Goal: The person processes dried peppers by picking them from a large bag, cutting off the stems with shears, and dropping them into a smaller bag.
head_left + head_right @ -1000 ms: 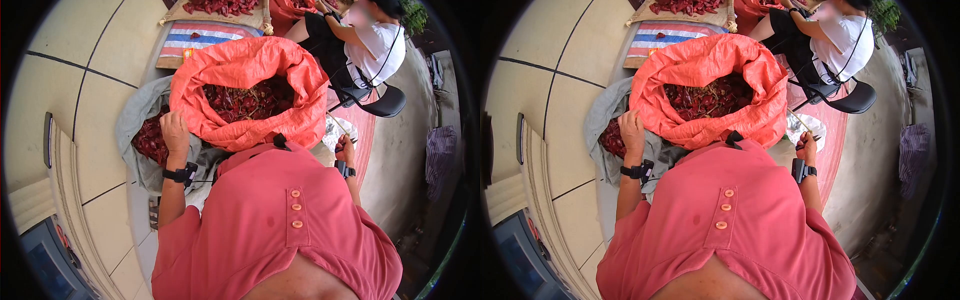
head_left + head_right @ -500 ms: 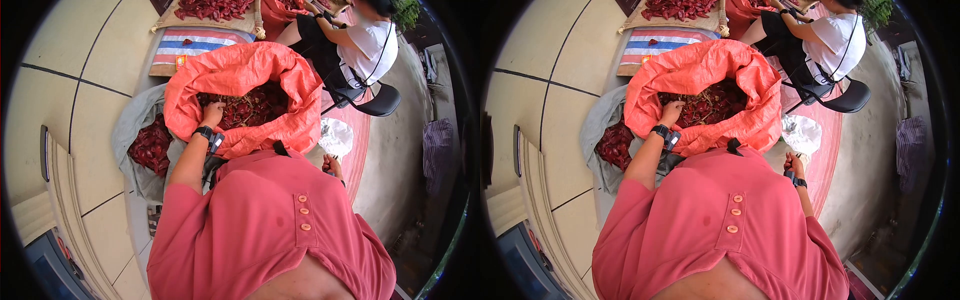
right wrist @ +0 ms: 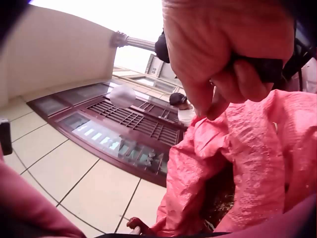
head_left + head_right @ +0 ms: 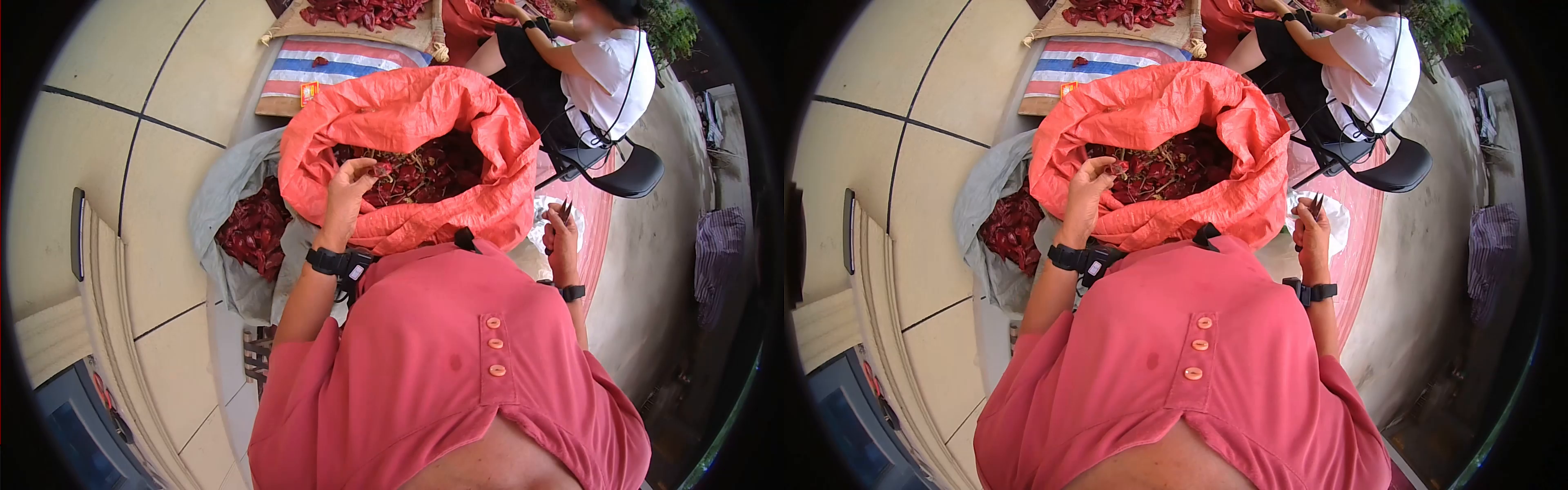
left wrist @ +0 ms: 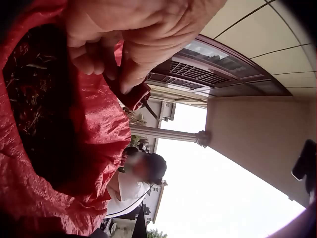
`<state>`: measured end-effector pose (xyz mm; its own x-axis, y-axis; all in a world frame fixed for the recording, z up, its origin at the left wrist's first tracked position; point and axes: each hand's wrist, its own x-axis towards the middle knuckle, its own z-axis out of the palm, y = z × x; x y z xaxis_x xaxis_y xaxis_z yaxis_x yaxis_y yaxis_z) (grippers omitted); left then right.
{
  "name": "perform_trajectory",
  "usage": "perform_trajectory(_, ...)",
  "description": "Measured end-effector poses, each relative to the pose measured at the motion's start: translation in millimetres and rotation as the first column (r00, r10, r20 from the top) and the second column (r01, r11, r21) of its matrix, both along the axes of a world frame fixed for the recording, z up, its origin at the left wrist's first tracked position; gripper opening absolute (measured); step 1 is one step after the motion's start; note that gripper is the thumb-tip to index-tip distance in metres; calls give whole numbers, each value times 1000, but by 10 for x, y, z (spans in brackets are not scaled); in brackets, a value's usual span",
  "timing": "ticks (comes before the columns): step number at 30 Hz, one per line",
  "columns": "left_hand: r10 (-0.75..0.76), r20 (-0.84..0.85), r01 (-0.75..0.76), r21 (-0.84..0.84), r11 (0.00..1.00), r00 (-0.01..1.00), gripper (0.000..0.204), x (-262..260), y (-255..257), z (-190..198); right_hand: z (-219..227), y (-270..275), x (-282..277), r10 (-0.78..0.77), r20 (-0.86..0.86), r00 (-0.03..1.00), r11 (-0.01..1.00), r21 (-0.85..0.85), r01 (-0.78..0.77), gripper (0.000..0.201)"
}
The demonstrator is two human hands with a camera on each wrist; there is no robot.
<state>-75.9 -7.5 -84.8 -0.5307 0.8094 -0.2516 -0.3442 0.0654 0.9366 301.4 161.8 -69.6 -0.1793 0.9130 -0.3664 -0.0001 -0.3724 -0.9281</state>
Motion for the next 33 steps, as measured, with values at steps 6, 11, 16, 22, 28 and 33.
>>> perform_trajectory(6, -40, -328, 25, -52, 998, 944, 18, 321, 85, 261, 897, -49, -1221, 666, 120, 736, 716, 176, -676, 24)
perform_trajectory(11, -71, -302, 98, 78, 992, 951, 18, 459, 170, 373, 1037, -97, -1807, 777, 71, 626, 595, 246, -765, 27)
perform_trajectory(16, -256, -164, 265, 39, 963, 953, 27, 463, 124, 439, 994, -179, -1894, 806, 98, 583, 522, 346, -780, 7)
perform_trajectory(22, -155, -221, 217, 293, 931, 963, 44, 695, 208, 681, 873, -215, -1924, 742, 140, 656, 522, 493, -696, 9)
perform_trajectory(28, -251, -339, 310, 134, 941, 907, 36, 661, 331, 732, 931, -247, -1905, 603, 358, 712, 322, 708, -628, 10)
perform_trajectory(33, -394, -330, 398, -60, 916, 858, 33, 579, 286, 651, 959, -299, -1880, 512, 357, 781, 338, 753, -565, 8)
